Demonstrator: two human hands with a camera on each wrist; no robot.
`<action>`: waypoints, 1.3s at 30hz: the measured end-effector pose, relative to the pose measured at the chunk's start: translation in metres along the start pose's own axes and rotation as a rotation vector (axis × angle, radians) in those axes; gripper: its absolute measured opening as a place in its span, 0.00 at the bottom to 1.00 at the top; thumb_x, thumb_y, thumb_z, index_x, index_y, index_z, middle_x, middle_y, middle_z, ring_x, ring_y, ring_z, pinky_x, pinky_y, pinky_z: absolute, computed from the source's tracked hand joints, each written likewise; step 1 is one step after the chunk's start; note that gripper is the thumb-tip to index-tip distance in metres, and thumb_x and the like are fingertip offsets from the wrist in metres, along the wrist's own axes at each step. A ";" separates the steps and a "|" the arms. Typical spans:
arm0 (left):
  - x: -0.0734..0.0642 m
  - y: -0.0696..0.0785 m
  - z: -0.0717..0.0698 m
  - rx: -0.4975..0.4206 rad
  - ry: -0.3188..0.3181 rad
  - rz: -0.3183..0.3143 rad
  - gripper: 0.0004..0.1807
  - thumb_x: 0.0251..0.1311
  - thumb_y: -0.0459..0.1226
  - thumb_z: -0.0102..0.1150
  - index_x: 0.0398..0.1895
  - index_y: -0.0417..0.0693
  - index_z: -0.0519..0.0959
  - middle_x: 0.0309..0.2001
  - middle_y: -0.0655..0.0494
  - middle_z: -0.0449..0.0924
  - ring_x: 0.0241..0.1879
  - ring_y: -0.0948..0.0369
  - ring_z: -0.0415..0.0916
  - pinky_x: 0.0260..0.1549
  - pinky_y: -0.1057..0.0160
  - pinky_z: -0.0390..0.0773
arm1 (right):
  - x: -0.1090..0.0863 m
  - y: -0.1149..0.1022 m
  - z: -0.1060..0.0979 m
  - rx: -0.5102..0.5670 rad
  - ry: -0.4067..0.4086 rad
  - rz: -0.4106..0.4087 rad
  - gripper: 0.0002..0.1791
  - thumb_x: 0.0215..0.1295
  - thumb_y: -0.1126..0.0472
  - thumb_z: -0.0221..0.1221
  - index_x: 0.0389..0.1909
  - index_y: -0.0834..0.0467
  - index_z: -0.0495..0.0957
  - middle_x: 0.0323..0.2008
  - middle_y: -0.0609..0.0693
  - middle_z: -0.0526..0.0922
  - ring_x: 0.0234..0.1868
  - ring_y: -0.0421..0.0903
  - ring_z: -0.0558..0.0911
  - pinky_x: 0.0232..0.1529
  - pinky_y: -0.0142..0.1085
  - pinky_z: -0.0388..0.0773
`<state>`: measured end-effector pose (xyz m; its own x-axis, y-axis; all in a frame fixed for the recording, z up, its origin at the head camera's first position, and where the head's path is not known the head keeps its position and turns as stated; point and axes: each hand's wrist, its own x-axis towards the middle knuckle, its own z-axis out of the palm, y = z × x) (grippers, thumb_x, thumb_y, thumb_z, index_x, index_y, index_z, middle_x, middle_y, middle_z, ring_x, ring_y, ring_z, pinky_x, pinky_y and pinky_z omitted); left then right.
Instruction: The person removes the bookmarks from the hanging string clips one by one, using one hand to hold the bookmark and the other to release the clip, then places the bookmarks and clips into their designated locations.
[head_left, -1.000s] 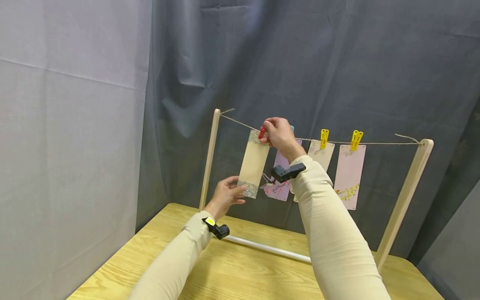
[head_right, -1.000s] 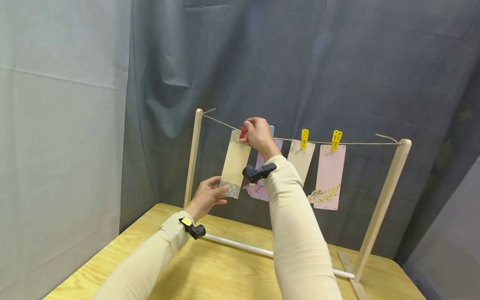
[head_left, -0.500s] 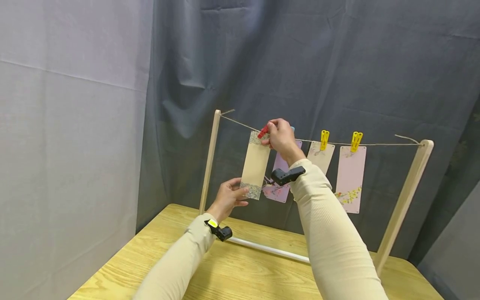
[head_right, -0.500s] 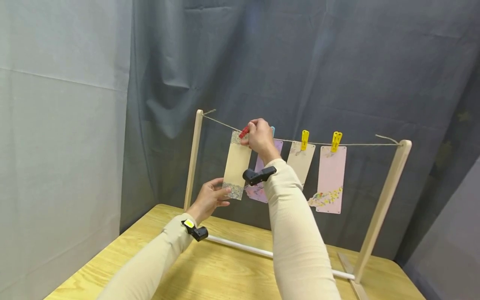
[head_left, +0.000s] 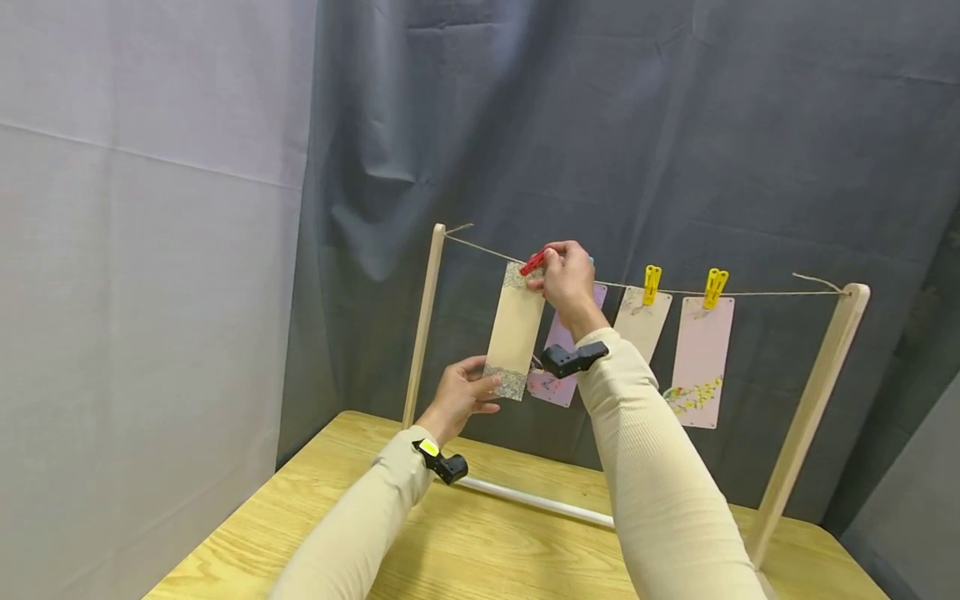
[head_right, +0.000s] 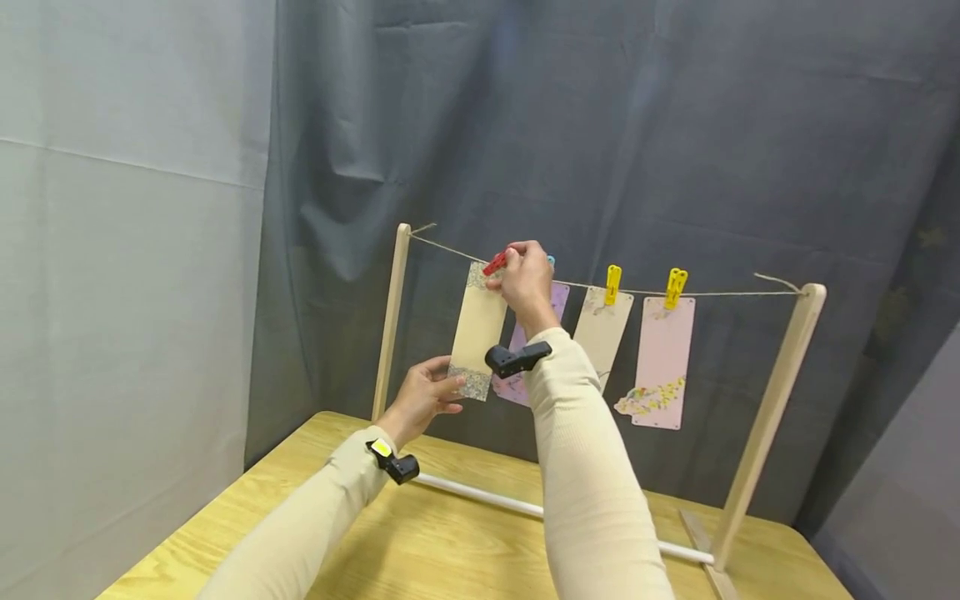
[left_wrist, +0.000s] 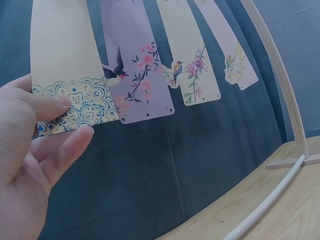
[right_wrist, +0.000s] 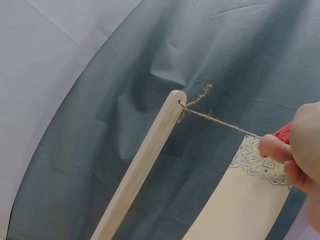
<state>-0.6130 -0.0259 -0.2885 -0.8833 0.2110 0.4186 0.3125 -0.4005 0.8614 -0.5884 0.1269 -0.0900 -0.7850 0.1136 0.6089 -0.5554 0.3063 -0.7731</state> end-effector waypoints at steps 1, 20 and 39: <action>0.000 0.000 0.001 -0.002 0.000 0.004 0.22 0.55 0.28 0.62 0.54 0.42 0.74 0.39 0.42 0.81 0.29 0.54 0.81 0.26 0.55 0.82 | 0.000 0.000 0.000 0.008 0.013 -0.002 0.13 0.73 0.59 0.43 0.52 0.61 0.67 0.41 0.54 0.82 0.20 0.41 0.81 0.17 0.30 0.72; -0.004 0.006 0.013 -0.010 -0.039 0.017 0.20 0.57 0.27 0.60 0.54 0.41 0.74 0.41 0.42 0.81 0.33 0.50 0.81 0.26 0.55 0.82 | -0.002 0.004 0.011 0.340 0.207 0.103 0.12 0.73 0.60 0.43 0.51 0.61 0.67 0.43 0.55 0.80 0.21 0.38 0.80 0.16 0.27 0.71; -0.003 0.005 0.013 -0.027 -0.014 0.016 0.20 0.55 0.27 0.61 0.53 0.42 0.75 0.38 0.44 0.81 0.32 0.50 0.80 0.26 0.55 0.82 | -0.003 0.000 0.002 0.440 0.196 0.087 0.12 0.74 0.61 0.42 0.53 0.61 0.64 0.49 0.55 0.78 0.23 0.39 0.80 0.19 0.27 0.70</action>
<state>-0.6041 -0.0164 -0.2819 -0.8732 0.2164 0.4367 0.3171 -0.4282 0.8462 -0.5865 0.1250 -0.0921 -0.7907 0.3095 0.5282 -0.5865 -0.1357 -0.7985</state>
